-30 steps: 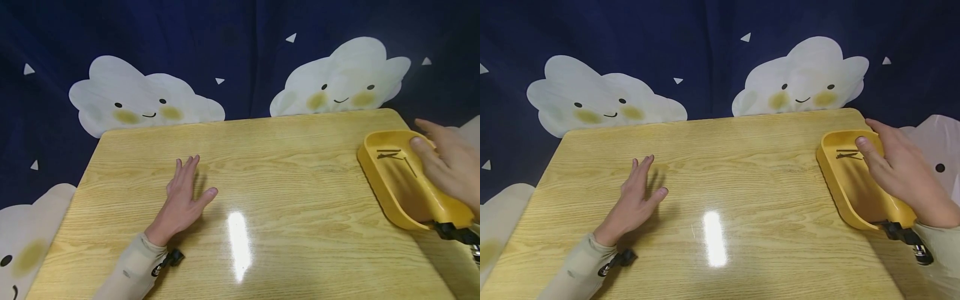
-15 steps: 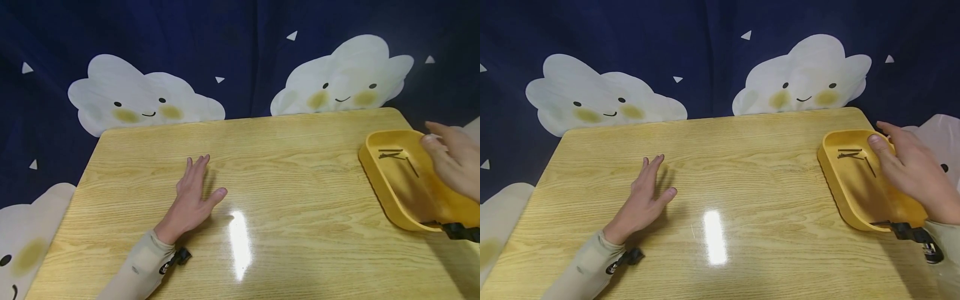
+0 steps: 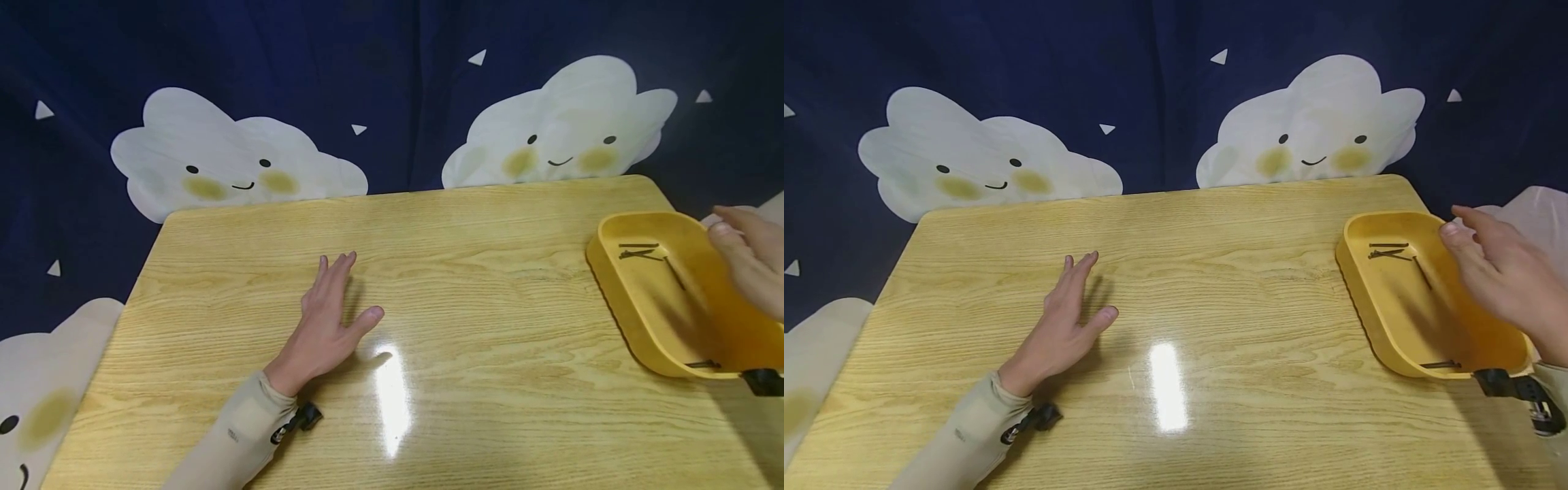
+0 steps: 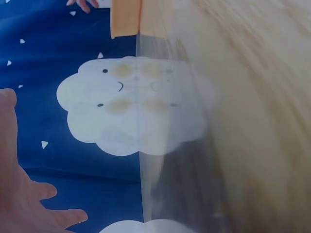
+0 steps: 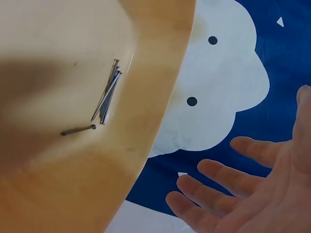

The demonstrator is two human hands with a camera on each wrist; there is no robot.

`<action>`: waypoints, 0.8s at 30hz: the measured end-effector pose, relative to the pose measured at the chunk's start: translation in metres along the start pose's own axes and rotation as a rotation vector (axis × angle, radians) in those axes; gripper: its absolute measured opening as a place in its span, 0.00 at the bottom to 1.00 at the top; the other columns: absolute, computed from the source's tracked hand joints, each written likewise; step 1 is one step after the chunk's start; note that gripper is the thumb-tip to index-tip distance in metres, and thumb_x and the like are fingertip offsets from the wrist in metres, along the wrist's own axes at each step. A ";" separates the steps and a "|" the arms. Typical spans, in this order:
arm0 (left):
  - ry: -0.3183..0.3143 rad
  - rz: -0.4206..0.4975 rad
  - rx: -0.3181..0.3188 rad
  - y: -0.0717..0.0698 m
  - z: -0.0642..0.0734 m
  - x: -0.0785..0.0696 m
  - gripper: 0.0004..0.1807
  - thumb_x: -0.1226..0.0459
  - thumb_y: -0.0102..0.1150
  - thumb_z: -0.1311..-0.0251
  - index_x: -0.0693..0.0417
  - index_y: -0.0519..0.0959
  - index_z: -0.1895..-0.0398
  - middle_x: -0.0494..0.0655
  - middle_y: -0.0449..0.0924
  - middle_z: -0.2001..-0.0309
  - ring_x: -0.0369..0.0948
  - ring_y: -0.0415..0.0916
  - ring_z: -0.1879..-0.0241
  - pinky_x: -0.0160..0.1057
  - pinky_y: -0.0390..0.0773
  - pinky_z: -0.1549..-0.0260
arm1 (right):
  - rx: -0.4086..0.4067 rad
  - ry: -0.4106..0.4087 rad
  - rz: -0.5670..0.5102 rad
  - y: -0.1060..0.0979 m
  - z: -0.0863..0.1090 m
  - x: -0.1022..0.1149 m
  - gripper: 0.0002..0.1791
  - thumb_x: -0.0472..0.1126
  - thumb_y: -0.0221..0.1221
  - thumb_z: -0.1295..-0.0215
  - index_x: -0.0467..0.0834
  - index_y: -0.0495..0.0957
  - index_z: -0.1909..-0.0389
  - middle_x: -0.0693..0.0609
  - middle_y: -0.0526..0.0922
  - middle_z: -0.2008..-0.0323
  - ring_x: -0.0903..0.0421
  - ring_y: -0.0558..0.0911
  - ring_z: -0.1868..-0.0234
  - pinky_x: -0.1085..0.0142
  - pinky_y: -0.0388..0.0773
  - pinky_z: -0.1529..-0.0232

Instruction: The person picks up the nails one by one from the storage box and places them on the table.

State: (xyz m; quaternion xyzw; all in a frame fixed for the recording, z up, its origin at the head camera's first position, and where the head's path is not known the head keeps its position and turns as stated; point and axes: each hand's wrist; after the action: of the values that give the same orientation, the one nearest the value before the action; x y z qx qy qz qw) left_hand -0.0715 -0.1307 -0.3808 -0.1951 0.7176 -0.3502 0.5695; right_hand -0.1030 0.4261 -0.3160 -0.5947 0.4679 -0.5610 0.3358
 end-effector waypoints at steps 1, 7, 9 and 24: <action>0.004 0.001 -0.001 0.001 0.000 0.000 0.50 0.33 0.48 0.31 0.40 0.42 0.15 0.55 0.45 0.15 0.60 0.31 0.15 0.76 0.42 0.27 | 0.002 0.017 0.009 0.000 0.001 0.000 0.40 0.60 0.30 0.17 0.34 0.50 0.20 0.24 0.55 0.24 0.21 0.61 0.28 0.30 0.54 0.26; 0.012 0.012 0.008 0.005 -0.003 -0.003 0.50 0.33 0.48 0.31 0.42 0.43 0.15 0.55 0.47 0.16 0.61 0.31 0.15 0.76 0.42 0.26 | 0.040 0.122 0.053 -0.001 0.006 -0.003 0.41 0.63 0.28 0.18 0.38 0.47 0.18 0.22 0.58 0.27 0.20 0.64 0.34 0.27 0.60 0.35; 0.013 0.013 0.013 0.006 -0.004 -0.004 0.49 0.33 0.48 0.31 0.42 0.44 0.15 0.54 0.47 0.16 0.60 0.31 0.15 0.75 0.43 0.26 | 0.030 0.126 0.029 0.001 0.008 -0.005 0.41 0.63 0.29 0.18 0.37 0.48 0.19 0.20 0.59 0.29 0.19 0.64 0.37 0.26 0.60 0.38; 0.022 0.064 0.016 0.016 -0.014 -0.015 0.48 0.35 0.50 0.30 0.39 0.43 0.15 0.50 0.47 0.16 0.55 0.30 0.14 0.72 0.43 0.25 | 0.036 0.072 0.009 0.012 0.004 -0.033 0.39 0.59 0.31 0.17 0.34 0.52 0.21 0.20 0.57 0.27 0.17 0.61 0.30 0.28 0.54 0.27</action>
State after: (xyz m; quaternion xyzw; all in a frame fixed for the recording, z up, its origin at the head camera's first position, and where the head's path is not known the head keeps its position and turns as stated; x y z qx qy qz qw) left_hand -0.0785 -0.1059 -0.3802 -0.1636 0.7269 -0.3394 0.5741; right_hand -0.0987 0.4521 -0.3390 -0.5660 0.4722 -0.5888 0.3317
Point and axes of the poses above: each hand's wrist, its own z-axis away from the middle knuckle, its own y-axis out of the palm, x = y × z
